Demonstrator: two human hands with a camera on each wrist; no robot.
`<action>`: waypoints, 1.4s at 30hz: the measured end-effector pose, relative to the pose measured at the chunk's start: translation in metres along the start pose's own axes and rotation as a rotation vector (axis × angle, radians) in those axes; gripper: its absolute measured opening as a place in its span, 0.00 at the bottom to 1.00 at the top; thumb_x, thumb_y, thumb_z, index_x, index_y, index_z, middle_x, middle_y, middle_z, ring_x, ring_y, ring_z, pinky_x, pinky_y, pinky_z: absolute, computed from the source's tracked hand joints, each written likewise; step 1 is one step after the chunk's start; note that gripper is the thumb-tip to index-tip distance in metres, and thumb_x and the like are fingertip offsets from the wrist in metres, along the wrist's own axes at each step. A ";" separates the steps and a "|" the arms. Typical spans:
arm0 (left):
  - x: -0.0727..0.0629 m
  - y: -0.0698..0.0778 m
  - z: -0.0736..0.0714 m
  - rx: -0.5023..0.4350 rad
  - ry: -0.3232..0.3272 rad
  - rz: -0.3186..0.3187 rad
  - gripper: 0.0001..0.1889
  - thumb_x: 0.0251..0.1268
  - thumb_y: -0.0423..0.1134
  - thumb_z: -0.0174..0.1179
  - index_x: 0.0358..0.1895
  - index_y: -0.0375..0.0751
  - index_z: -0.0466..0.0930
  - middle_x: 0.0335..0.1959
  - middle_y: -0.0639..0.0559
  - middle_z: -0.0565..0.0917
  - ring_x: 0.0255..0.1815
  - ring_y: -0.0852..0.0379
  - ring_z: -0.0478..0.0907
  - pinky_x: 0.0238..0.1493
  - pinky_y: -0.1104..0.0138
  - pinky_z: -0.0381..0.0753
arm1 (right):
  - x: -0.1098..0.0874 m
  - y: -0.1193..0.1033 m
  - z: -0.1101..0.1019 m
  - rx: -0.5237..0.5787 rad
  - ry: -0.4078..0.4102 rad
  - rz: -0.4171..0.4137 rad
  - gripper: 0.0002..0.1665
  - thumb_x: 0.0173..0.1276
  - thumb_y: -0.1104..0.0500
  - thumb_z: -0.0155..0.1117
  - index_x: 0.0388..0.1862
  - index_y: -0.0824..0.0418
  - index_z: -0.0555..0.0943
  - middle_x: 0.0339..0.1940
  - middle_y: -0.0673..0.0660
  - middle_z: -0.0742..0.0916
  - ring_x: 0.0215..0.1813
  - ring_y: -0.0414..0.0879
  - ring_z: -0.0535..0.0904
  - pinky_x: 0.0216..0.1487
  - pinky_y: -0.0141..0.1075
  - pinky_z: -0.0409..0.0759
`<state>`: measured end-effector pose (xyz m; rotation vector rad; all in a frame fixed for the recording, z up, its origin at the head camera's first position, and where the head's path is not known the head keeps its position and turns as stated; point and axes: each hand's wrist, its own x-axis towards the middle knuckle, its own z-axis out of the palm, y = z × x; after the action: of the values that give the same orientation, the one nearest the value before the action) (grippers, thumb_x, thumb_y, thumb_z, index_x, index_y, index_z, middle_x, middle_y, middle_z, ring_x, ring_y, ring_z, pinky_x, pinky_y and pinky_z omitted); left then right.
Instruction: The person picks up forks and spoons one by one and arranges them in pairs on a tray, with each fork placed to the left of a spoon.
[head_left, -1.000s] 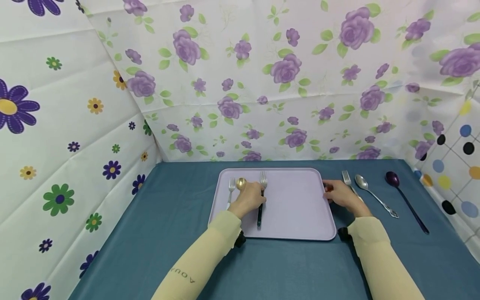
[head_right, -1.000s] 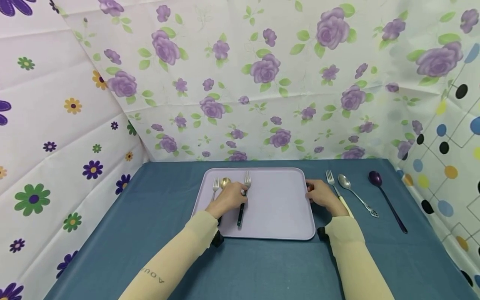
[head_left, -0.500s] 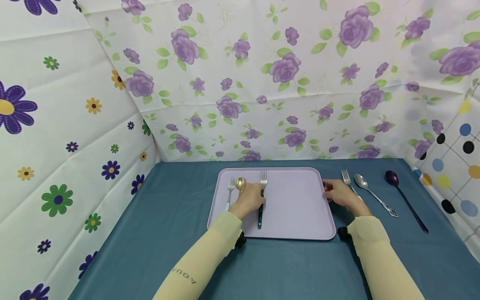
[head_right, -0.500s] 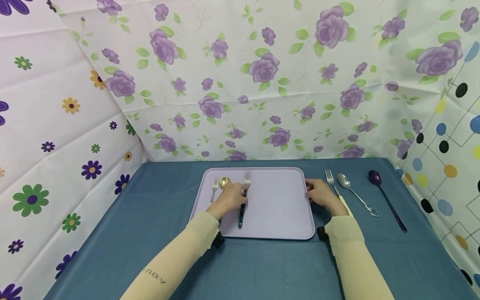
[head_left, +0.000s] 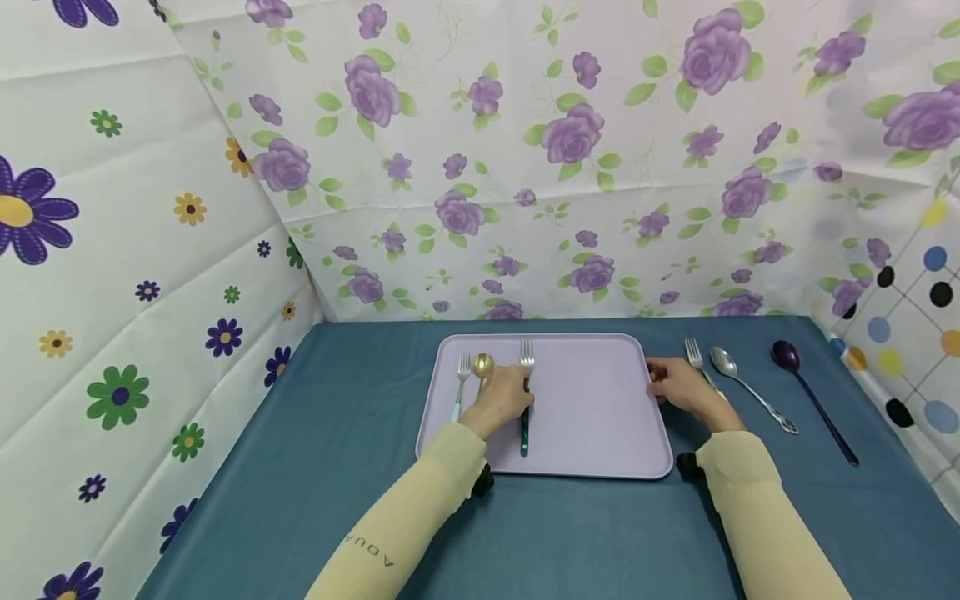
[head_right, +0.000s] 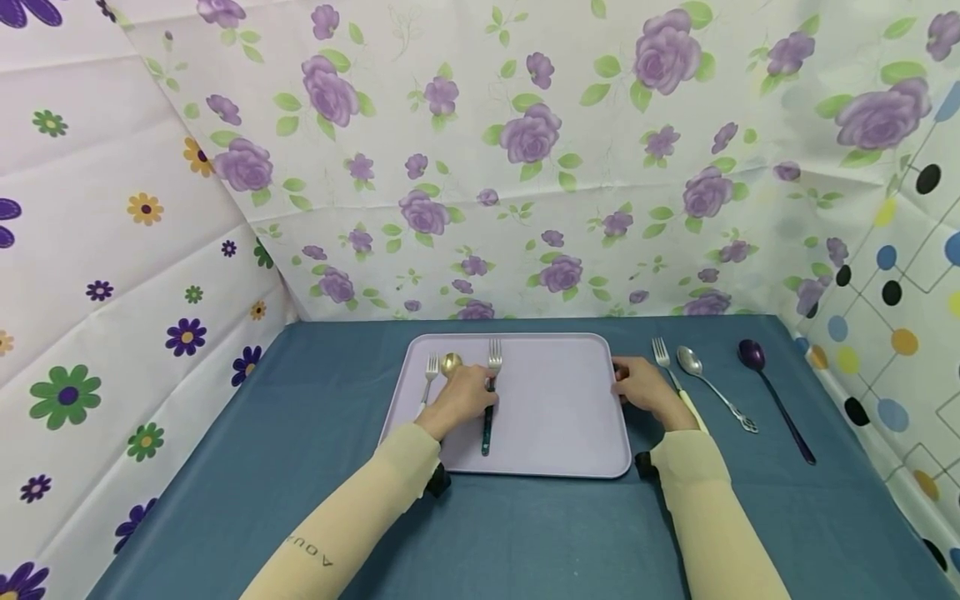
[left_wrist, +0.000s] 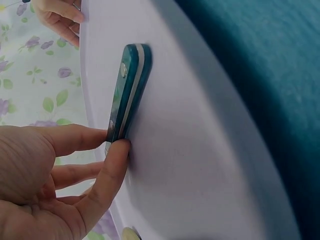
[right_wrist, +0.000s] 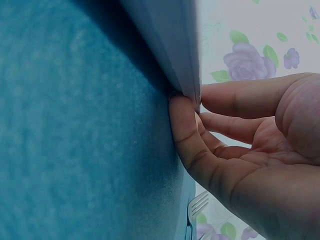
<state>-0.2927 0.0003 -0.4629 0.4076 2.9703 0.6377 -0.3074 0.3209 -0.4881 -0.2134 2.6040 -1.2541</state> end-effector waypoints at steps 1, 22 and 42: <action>0.000 0.000 0.000 0.002 0.000 0.004 0.11 0.67 0.32 0.66 0.26 0.41 0.77 0.21 0.53 0.75 0.21 0.58 0.71 0.23 0.68 0.70 | 0.000 0.000 0.000 -0.002 0.001 0.001 0.35 0.71 0.72 0.57 0.75 0.84 0.61 0.37 0.62 0.77 0.41 0.52 0.78 0.42 0.42 0.87; 0.002 0.001 -0.001 0.017 -0.017 0.005 0.10 0.71 0.34 0.65 0.29 0.40 0.79 0.22 0.52 0.75 0.23 0.58 0.72 0.24 0.68 0.71 | 0.001 0.003 0.000 0.008 -0.001 -0.005 0.36 0.71 0.73 0.57 0.75 0.84 0.61 0.37 0.61 0.76 0.40 0.53 0.77 0.41 0.42 0.86; -0.014 -0.034 -0.031 -0.193 0.032 -0.014 0.17 0.79 0.34 0.57 0.65 0.36 0.82 0.48 0.40 0.85 0.28 0.56 0.80 0.28 0.66 0.78 | 0.001 0.004 -0.001 0.006 0.002 0.003 0.35 0.72 0.72 0.57 0.75 0.83 0.61 0.38 0.62 0.76 0.41 0.53 0.78 0.41 0.41 0.86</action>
<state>-0.2917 -0.0454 -0.4480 0.3640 2.9014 0.9270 -0.3088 0.3239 -0.4912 -0.2074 2.6009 -1.2610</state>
